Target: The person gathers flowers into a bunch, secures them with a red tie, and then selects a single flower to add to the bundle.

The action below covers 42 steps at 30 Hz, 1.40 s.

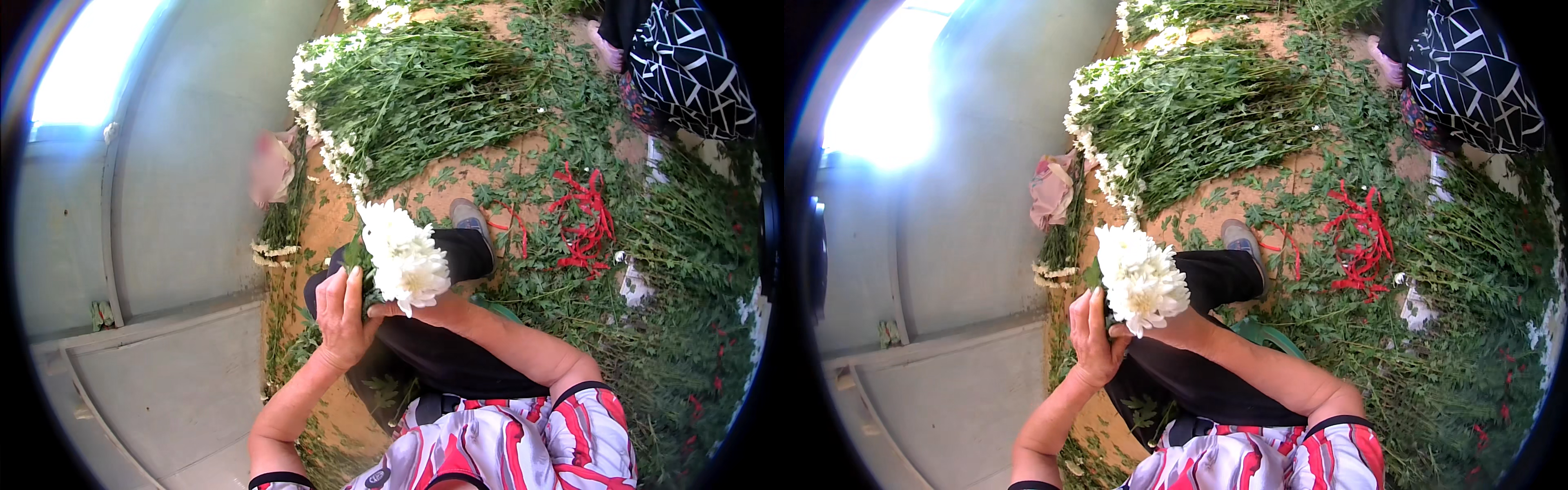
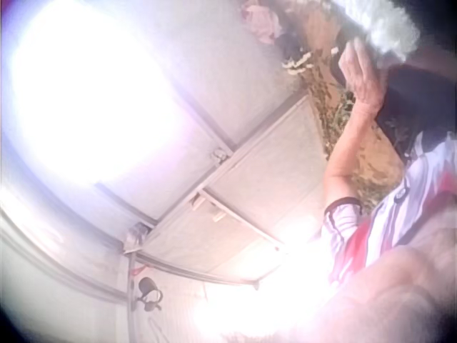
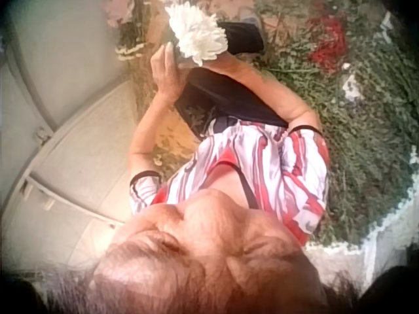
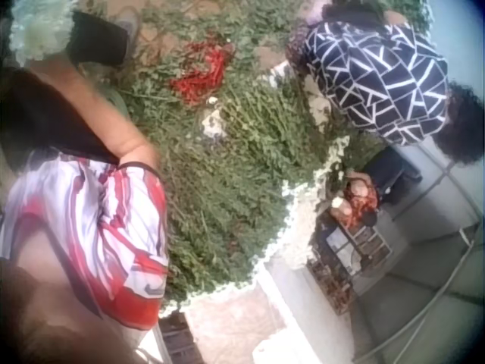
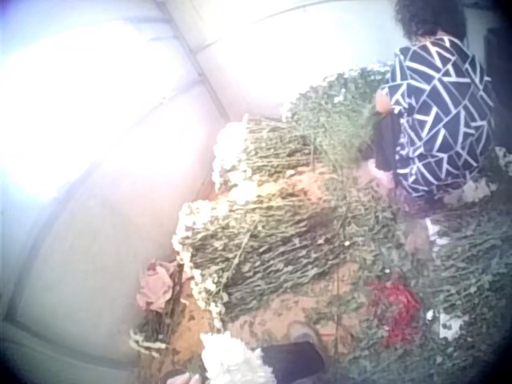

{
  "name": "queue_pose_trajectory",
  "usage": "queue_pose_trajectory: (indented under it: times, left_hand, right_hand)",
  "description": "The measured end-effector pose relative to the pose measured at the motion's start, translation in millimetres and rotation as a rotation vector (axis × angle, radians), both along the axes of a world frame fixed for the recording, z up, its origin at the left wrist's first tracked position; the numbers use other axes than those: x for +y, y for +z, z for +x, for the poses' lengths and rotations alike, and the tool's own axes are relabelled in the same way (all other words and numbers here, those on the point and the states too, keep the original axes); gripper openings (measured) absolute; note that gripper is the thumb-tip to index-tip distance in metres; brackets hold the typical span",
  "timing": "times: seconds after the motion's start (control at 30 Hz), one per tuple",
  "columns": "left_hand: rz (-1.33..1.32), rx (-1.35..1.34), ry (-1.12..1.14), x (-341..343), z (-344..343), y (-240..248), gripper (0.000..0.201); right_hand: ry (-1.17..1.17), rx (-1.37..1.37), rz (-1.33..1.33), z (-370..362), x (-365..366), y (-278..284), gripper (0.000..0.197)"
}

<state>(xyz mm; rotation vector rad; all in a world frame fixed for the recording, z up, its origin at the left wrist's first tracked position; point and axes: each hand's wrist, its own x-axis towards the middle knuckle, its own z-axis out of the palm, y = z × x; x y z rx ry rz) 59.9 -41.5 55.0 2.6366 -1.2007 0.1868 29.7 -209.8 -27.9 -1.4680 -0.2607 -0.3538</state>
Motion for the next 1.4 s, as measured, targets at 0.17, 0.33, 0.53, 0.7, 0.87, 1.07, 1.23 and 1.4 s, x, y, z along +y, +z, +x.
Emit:
queue_pose_trajectory:
  times: [0.17, 0.33, 0.53, 0.7, 0.87, 1.07, 1.23, 1.4]
  left_hand:
    - [-0.133, 0.032, 0.107, 10.0, -13.0, 7.4, 0.124]
    - [-0.133, 0.833, 0.565, 32.5, -15.0, 27.1, 0.085]
    - [-0.377, 1.201, 0.61, 89.8, -3.2, 41.6, 0.064]
    - [-0.636, 0.931, 1.017, 147.6, 16.3, 52.0, 0.039]
    - [-0.649, 0.737, 1.237, 194.8, 32.3, 4.1, 0.023]
    - [-0.831, 0.788, 1.334, 211.5, 37.3, -67.9, 0.024]
    - [-0.773, 0.905, 1.513, 215.6, 40.8, -82.0, 0.031]
    - [-0.875, 0.936, 1.532, 237.2, 32.9, -90.1, 0.033]
  right_hand:
    - [0.003, 0.16, 0.108, -3.9, 0.3, -9.0, 0.045]
    - [0.281, 0.059, 0.016, 11.3, -5.1, -12.1, 0.046]
    - [0.395, -0.447, 0.13, 57.1, 25.7, 34.0, 0.042]
    - [0.423, -0.049, -0.095, 110.3, -6.2, -0.6, 0.042]
    - [0.089, 0.672, -0.623, 164.7, -42.7, -132.0, 0.024]
    - [0.163, 0.066, -0.991, 283.2, 7.5, -234.7, 0.019]
    - [0.037, -0.403, -1.457, 364.4, 60.8, -268.0, 0.028]
    - [0.151, 0.032, -1.504, 378.0, 43.3, -272.5, 0.03]
